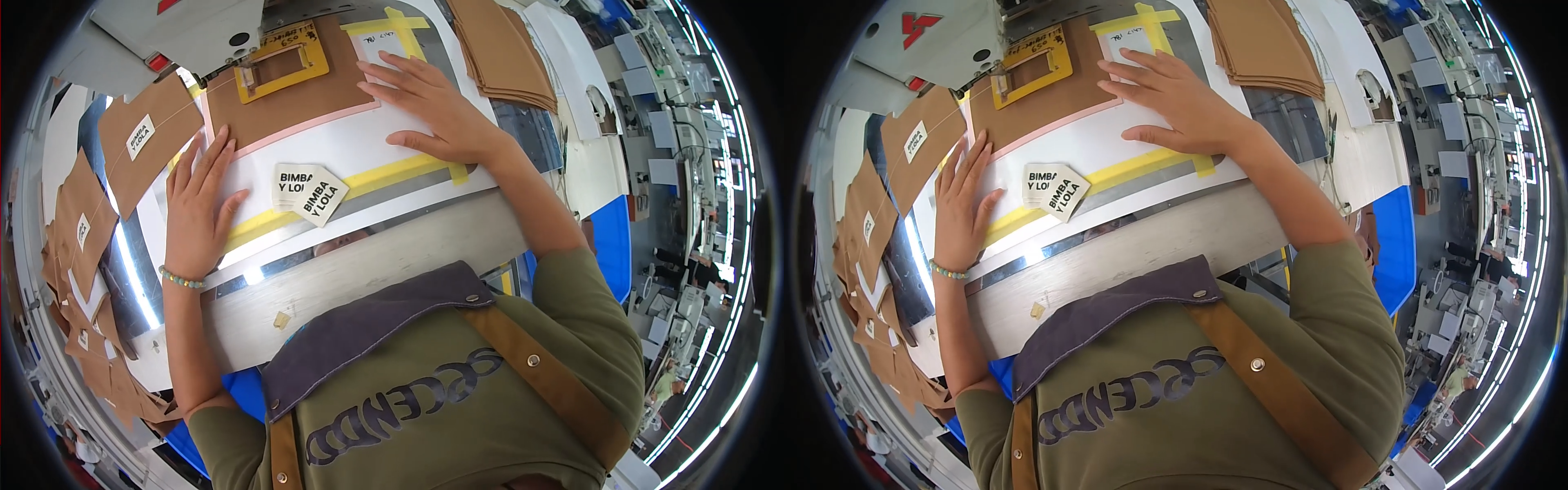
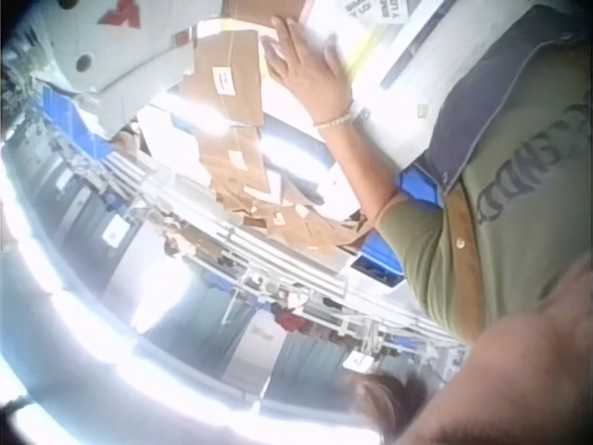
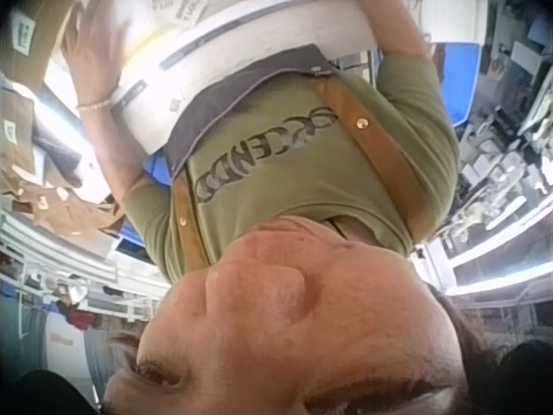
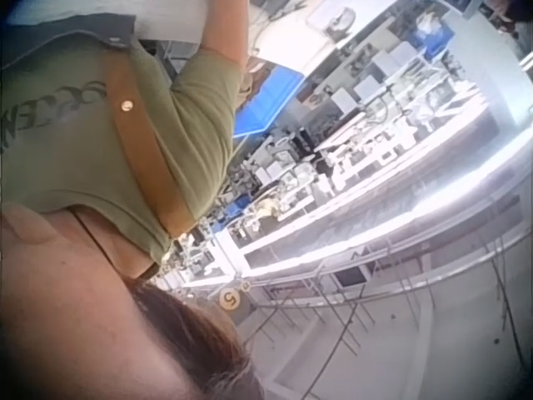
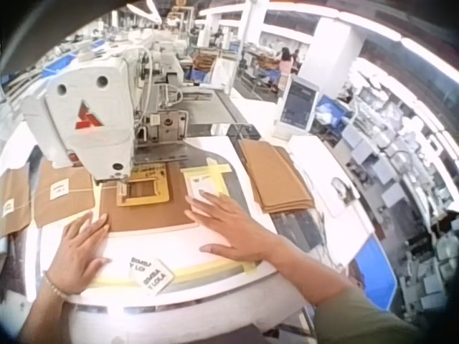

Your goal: Sewing brand labels onto leather panels using an industrial sewing machine and a positioning template.

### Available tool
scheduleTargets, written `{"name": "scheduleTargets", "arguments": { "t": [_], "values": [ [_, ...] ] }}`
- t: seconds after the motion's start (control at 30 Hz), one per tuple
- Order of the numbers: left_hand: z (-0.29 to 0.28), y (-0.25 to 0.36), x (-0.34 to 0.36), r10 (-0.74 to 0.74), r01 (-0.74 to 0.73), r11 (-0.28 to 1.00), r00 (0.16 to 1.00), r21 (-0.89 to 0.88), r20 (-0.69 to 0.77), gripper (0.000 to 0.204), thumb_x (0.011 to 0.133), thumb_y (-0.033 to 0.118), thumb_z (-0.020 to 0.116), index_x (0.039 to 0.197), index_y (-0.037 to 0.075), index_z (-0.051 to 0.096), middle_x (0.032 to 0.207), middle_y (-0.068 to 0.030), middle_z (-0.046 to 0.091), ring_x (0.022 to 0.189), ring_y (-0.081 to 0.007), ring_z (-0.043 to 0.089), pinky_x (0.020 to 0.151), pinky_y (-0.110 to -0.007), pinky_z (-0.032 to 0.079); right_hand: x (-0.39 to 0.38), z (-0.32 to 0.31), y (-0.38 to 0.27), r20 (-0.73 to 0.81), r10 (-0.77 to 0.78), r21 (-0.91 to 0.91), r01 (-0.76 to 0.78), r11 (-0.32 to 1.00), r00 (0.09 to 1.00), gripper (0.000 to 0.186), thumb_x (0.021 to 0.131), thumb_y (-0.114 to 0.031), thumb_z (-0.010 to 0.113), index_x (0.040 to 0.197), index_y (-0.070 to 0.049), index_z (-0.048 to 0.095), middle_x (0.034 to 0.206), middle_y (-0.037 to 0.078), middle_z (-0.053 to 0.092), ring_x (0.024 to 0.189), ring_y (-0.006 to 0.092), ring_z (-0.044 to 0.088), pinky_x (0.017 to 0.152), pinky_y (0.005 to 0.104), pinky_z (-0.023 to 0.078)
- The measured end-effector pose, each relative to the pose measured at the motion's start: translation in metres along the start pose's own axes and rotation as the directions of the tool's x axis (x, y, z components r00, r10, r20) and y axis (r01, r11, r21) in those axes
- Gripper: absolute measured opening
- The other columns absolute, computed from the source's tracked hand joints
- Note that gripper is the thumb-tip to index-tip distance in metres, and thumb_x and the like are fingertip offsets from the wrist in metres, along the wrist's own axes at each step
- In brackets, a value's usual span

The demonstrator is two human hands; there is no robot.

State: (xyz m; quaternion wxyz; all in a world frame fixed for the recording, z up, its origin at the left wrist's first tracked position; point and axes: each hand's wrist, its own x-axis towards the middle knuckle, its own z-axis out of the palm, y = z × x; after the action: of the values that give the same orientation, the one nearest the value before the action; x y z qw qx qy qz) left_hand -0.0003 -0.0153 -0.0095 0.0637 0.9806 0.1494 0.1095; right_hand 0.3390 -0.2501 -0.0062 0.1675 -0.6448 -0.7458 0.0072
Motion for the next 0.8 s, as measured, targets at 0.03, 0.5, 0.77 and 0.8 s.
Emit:
{"name": "scheduleTargets", "arguments": {
  "t": [0.03, 0.5, 0.77, 0.8],
  "values": [
    [0.0019, 0.0004, -0.0001, 0.004, -0.004, 1.000, 1.000, 0.000, 0.002, 0.067, 0.099, 0.033, 0.072, 0.160, 0.013, 0.055, 0.172, -0.0024, 0.046, 0.161, -0.0351, 0.036, 0.131, -0.051, 0.028, 0.0005, 0.0014, 0.0001, 0.007, 0.005, -0.013, -0.005, 1.000, 1.000, 0.076, 0.107, -0.058, 0.054, 0.166, -0.012, 0.046, 0.177, 0.008, 0.036, 0.166, 0.0341, 0.024, 0.135, 0.0563, 0.017],
    [-0.0012, -0.0011, -0.0009, 0.008, -0.009, 1.000, 0.999, -0.003, -0.046, 0.058, 0.099, 0.029, 0.076, 0.152, 0.011, 0.064, 0.165, -0.0030, 0.055, 0.156, -0.0348, 0.044, 0.128, -0.049, 0.035, 0.0012, 0.0051, -0.0028, 0.085, 0.050, -0.114, -0.040, 0.993, 0.995, 0.070, 0.107, -0.059, 0.054, 0.166, -0.022, 0.048, 0.178, 0.002, 0.033, 0.166, 0.0323, 0.020, 0.137, 0.0573, 0.012],
    [0.0007, -0.0024, -0.0032, -0.055, 0.041, 0.984, 0.995, -0.175, -0.077, 0.069, 0.094, 0.023, 0.081, 0.157, 0.009, 0.056, 0.155, -0.0123, 0.061, 0.155, -0.0389, 0.043, 0.126, -0.052, 0.038, 0.0030, -0.0017, -0.0043, 0.063, 0.022, -0.070, -0.017, 0.997, 0.998, 0.068, 0.105, -0.053, 0.061, 0.163, -0.019, 0.051, 0.176, 0.004, 0.037, 0.164, 0.0341, 0.027, 0.136, 0.0550, 0.018],
    [0.0016, 0.0007, 0.0000, -0.062, 0.031, 0.979, 0.988, -0.203, -0.144, 0.072, 0.095, 0.023, 0.080, 0.160, 0.010, 0.053, 0.158, -0.0117, 0.059, 0.157, -0.0383, 0.041, 0.127, -0.052, 0.037, 0.0028, -0.0023, -0.0060, 0.025, 0.029, -0.022, -0.029, 0.999, 0.999, 0.070, 0.106, -0.055, 0.060, 0.164, -0.019, 0.049, 0.176, 0.003, 0.037, 0.163, 0.0350, 0.027, 0.136, 0.0549, 0.019]
  ]
}}
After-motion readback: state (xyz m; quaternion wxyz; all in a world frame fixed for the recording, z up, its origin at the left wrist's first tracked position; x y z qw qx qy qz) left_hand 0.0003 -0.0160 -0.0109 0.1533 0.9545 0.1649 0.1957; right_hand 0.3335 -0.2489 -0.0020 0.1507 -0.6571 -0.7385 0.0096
